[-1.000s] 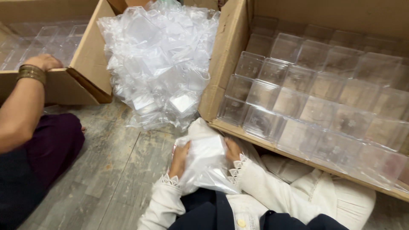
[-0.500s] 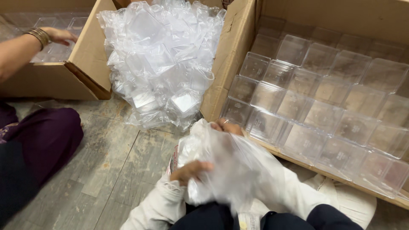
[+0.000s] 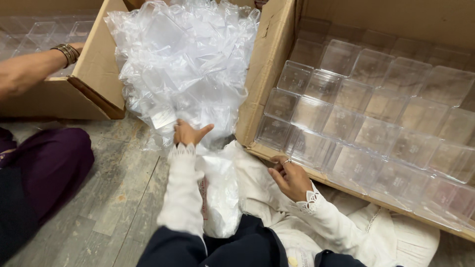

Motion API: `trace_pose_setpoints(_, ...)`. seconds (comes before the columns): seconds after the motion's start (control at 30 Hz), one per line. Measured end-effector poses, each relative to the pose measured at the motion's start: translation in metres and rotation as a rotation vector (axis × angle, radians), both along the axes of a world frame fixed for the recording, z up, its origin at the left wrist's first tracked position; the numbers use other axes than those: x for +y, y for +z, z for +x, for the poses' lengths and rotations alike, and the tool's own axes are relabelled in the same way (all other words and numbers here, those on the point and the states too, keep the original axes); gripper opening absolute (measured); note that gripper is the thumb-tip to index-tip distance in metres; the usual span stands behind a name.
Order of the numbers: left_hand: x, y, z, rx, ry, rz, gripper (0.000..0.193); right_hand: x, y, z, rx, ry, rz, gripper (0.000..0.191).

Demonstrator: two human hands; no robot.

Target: The person sits on the floor and wraps small clear plastic boxes in thin plastic bags one at a time, then places each wrapped box into a large cardboard carton in front of them. They occasionally reach into the pile of plastic bags to grab a new bag and press wrapped boxes into the carton.

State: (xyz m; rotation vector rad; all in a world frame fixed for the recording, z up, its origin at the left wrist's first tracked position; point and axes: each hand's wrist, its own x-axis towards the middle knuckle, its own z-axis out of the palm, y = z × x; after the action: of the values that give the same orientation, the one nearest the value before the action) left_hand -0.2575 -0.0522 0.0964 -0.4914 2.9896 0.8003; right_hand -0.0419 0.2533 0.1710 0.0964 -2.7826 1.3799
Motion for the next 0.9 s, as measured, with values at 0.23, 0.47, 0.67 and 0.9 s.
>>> trace_pose_setpoints(0.23,0.093,0.113,0.154,0.608,-0.448,0.793,0.039,-0.01,0.035,-0.016,0.488,0.36,-0.49,0.07)
trace_pose_setpoints(0.47,0.137,0.138,0.199,0.614,-0.391,0.919,0.036,0.002,0.03,0.028,0.047,0.038,-0.771,0.036)
trace_pose_setpoints(0.67,0.163,0.136,0.208,0.367,-0.647,1.04,0.034,0.052,0.021,0.048,0.045,-0.059,-0.918,0.03)
trace_pose_setpoints(0.9,0.171,0.132,0.222,0.204,-0.677,1.008,0.027,0.084,0.017,0.078,0.163,-0.293,-0.765,0.013)
